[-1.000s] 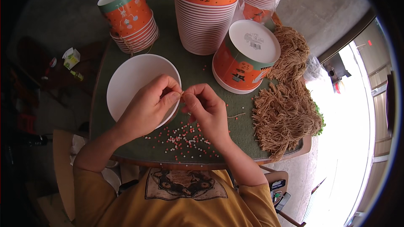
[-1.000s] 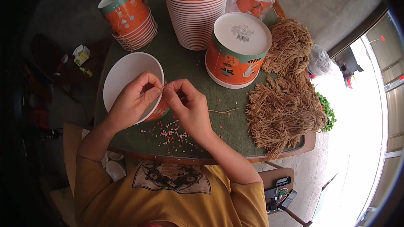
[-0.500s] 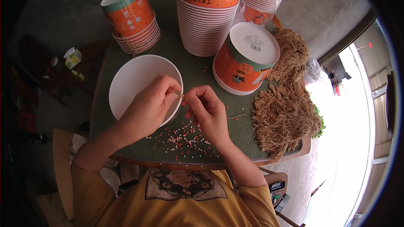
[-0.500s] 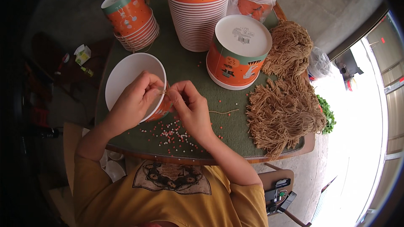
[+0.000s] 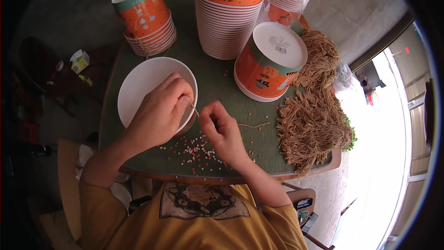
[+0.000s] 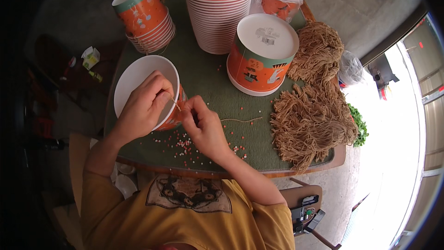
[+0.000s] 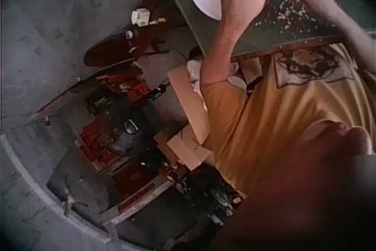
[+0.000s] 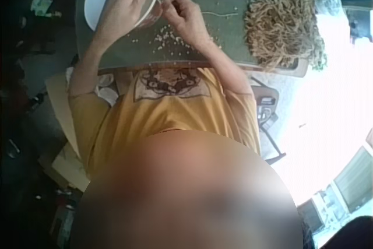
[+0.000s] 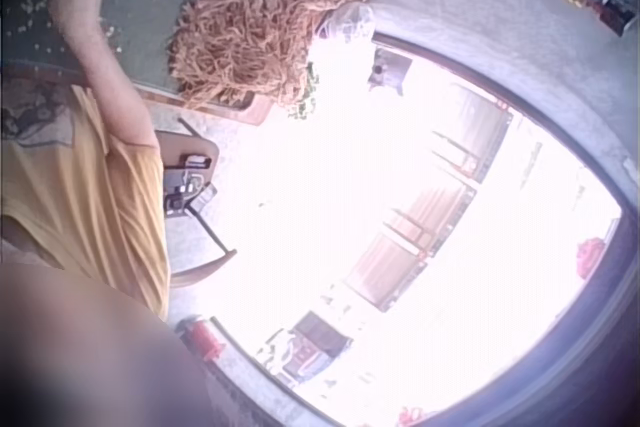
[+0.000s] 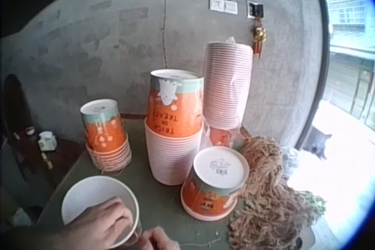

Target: Attaching handles to paper trick-or-treat buckets and organizing them.

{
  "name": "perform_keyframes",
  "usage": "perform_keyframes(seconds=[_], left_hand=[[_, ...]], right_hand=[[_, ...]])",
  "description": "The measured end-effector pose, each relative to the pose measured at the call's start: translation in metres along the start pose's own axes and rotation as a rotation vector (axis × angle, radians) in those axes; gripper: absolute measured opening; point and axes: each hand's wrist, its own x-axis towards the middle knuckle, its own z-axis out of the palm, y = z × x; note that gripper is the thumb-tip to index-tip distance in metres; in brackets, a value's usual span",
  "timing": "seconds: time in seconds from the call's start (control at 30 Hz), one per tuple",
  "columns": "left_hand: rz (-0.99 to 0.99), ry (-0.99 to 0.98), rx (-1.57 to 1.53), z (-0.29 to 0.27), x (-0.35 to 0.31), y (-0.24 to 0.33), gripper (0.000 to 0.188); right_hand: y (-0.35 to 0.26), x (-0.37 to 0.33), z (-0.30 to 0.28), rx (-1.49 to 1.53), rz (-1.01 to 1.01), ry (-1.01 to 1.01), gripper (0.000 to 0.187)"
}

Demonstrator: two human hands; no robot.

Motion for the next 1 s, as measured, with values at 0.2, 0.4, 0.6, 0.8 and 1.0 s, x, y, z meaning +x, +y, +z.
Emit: perform_keyframes(seconds=[0.2, 0.4, 0.6, 0.8, 1.0], left_hand=[[-0.091, -0.116, 0.079, -0.015, -0.018, 0.022, 0.018], [0.113, -0.096, 0.566, -0.024, -0.050, 0.024, 0.022], [0.048, 0.361, 0.734, -0.016, -0.075, 0.014, 0.027], [-0.383, 0.545, -0.167, 0.030, -0.119, 0.010, 0.017], [-0.605, 0.396, -0.878, 0.035, -0.110, 0.004, 0.016]], right_hand=[[0.010, -0.006, 0.007, 0.169, 0.000, 0.030, 0.010], [0.010, -0.025, 0.015, 0.119, 0.095, -0.074, 0.015], [0.009, -0.039, 0.037, 0.007, 0.040, -0.218, 0.014], [0.003, -0.048, 0.046, -0.079, 0.044, -0.315, 0.012], [0.007, -0.053, 0.050, -0.161, -0.025, -0.332, 0.015]])
